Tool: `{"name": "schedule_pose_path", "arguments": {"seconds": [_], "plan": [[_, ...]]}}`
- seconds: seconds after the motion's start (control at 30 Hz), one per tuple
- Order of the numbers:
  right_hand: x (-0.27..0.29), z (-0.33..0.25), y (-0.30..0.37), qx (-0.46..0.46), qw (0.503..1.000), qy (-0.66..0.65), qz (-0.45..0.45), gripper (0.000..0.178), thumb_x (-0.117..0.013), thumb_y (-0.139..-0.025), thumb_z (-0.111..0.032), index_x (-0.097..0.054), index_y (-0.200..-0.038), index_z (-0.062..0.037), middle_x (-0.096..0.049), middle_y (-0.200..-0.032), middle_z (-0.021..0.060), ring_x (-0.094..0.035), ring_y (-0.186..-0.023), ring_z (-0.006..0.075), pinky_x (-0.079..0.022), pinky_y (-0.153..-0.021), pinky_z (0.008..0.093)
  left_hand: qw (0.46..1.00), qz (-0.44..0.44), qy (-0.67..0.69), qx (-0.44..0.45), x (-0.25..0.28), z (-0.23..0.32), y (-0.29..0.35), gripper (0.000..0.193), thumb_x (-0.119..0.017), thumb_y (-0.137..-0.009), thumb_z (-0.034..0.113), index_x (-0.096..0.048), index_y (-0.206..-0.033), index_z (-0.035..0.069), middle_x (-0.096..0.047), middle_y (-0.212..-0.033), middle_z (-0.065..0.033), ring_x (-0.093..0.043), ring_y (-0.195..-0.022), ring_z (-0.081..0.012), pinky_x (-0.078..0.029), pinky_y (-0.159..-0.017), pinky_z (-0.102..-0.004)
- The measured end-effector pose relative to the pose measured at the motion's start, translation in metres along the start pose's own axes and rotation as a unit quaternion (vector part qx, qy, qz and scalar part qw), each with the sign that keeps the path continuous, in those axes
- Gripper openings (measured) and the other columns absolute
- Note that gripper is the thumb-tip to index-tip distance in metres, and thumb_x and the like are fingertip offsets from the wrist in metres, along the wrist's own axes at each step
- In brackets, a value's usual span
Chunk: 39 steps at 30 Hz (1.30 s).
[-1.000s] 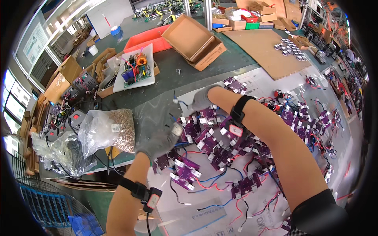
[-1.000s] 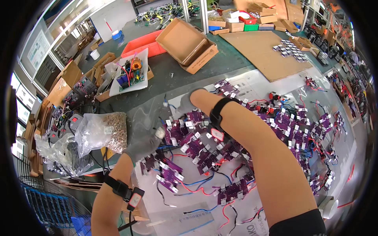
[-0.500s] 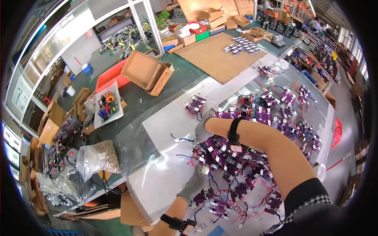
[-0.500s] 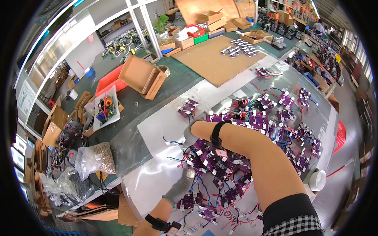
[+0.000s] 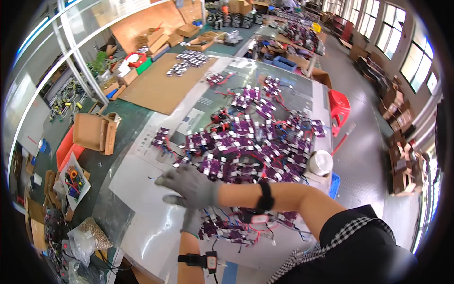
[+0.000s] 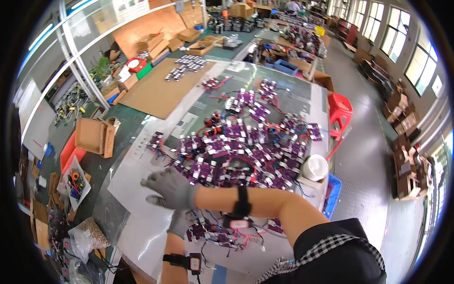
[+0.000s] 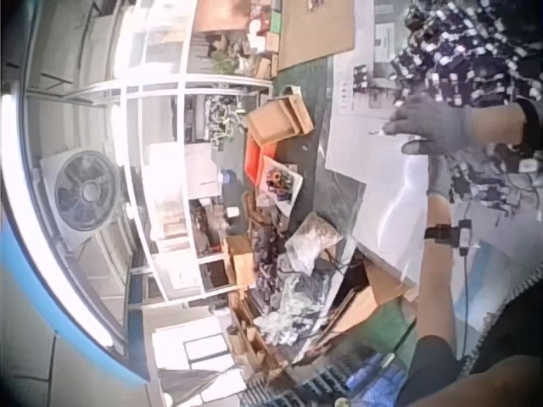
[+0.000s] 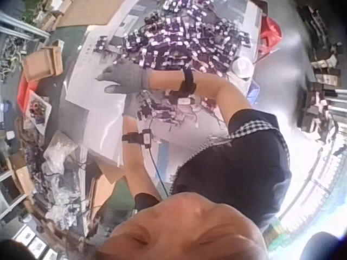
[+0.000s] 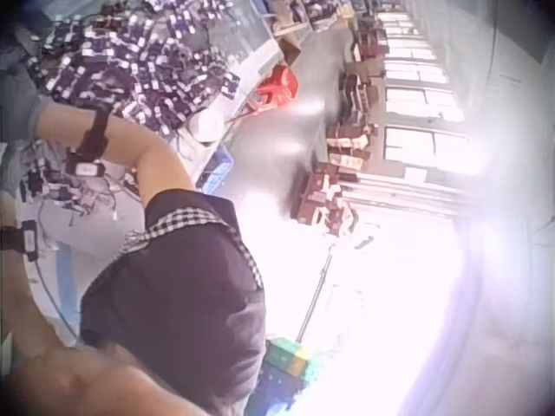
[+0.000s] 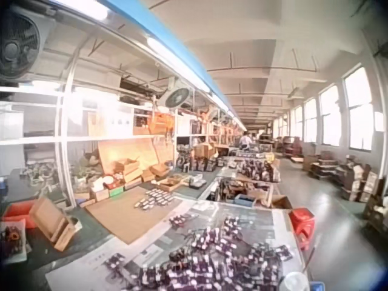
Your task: Assembling circuit boards by inserting metal connectors and using an electric screwdriver.
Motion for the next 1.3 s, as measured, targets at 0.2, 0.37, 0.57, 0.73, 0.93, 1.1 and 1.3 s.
{"name": "schedule_pose_path", "arguments": {"seconds": [0.2, 0.37, 0.57, 0.73, 0.93, 1.1, 1.3], "plan": [[0.058, 0.000, 0.266, -0.211, 0.955, -0.157, -0.138, 0.040, -0.050, -0.091, -0.034, -0.050, -0.126, -0.0168, -0.056, -0.118, 0.0092, -0.051, -0.112, 0.0266, -0.038, -0.098, 0.0404, 0.988, 0.055, 0.119, 0.078, 0.005, 0.004, 0.023, 0.093, -0.028, -0.079, 0.079, -0.016, -0.145, 0.015, -0.037, -0.137, -0.0122, -0.047, -0.115, -0.0311, -0.038, -0.093, -0.0528], [0.080, 0.077, 0.464, -0.612, 0.754, -0.237, 0.007, 0.043, -0.058, -0.085, -0.023, -0.050, -0.125, -0.0092, -0.061, -0.109, 0.0116, -0.060, -0.099, 0.0191, -0.046, -0.086, 0.0306, 0.992, 0.093, 0.075, 0.040, 0.001, 0.012, 0.026, 0.088, -0.023, -0.077, 0.081, 0.001, -0.146, 0.032, -0.029, -0.144, -0.0131, -0.034, -0.127, -0.0343, -0.030, -0.098, -0.0574], [0.024, 0.150, 0.466, -0.570, 0.618, -0.496, 0.216, 0.063, -0.054, -0.082, -0.005, -0.029, -0.139, -0.0096, -0.056, -0.110, 0.0130, -0.058, -0.093, 0.0209, -0.047, -0.082, 0.0346, 0.991, 0.116, -0.041, 0.059, -0.003, 0.019, 0.015, 0.096, -0.022, -0.077, 0.082, -0.035, -0.136, 0.008, -0.043, -0.133, -0.0121, -0.049, -0.112, -0.0292, -0.033, -0.094, -0.0574], [0.000, 0.187, 0.406, -0.482, 0.394, -0.693, 0.365, 0.062, -0.046, -0.075, 0.006, -0.035, -0.130, -0.0197, -0.055, -0.091, 0.0060, -0.057, -0.073, 0.0192, -0.050, -0.071, 0.0392, 0.991, 0.116, -0.060, 0.042, -0.010, 0.028, -0.009, 0.084, -0.021, -0.079, 0.080, -0.056, -0.109, 0.009, -0.061, -0.088, -0.0063, -0.059, -0.079, -0.0206, -0.049, -0.070, -0.0428], [0.023, 0.238, 0.360, -0.471, 0.372, -0.667, 0.442, 0.039, -0.046, -0.069, 0.006, -0.045, -0.103, -0.0133, -0.050, -0.071, 0.0024, -0.052, -0.060, 0.0155, -0.048, -0.059, 0.0333, 0.988, 0.058, 0.139, -0.042, -0.032, 0.058, -0.063, 0.078, -0.014, -0.086, 0.070, -0.042, -0.131, 0.014, -0.058, -0.116, -0.0134, -0.062, -0.093, -0.0320, -0.053, -0.074, -0.0496], [0.033, 0.292, 0.326, -0.457, 0.369, -0.632, 0.506, 0.009, -0.044, -0.074, -0.004, -0.047, -0.071, -0.0115, -0.046, -0.060, -0.0007, -0.045, -0.054, 0.0124, -0.039, -0.052, 0.0274, 0.983, -0.026, 0.173, -0.046, -0.059, 0.087, -0.093, 0.081, -0.013, -0.084, 0.073, -0.044, -0.130, 0.014, -0.058, -0.116, -0.0134, -0.060, -0.095, -0.0323, -0.052, -0.075, -0.0498], [0.041, 0.375, 0.279, -0.485, 0.376, -0.620, 0.489, 0.007, -0.053, -0.062, -0.021, -0.048, -0.063, -0.0164, -0.047, -0.080, 0.0014, -0.040, -0.079, 0.0140, -0.035, -0.077, 0.0356, 0.977, 0.045, 0.206, 0.002, -0.073, 0.103, -0.127, 0.078, -0.016, -0.084, 0.072, -0.045, -0.127, 0.013, -0.059, -0.113, -0.0116, -0.060, -0.096, -0.0313, -0.049, -0.080, -0.0480]]}}
Point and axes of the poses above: each hand's wrist, its own y-axis away from the middle knuckle, its own x-axis out of the back of the hand, z = x × y, the point moved 8 cm from there along -y, towards the middle knuckle
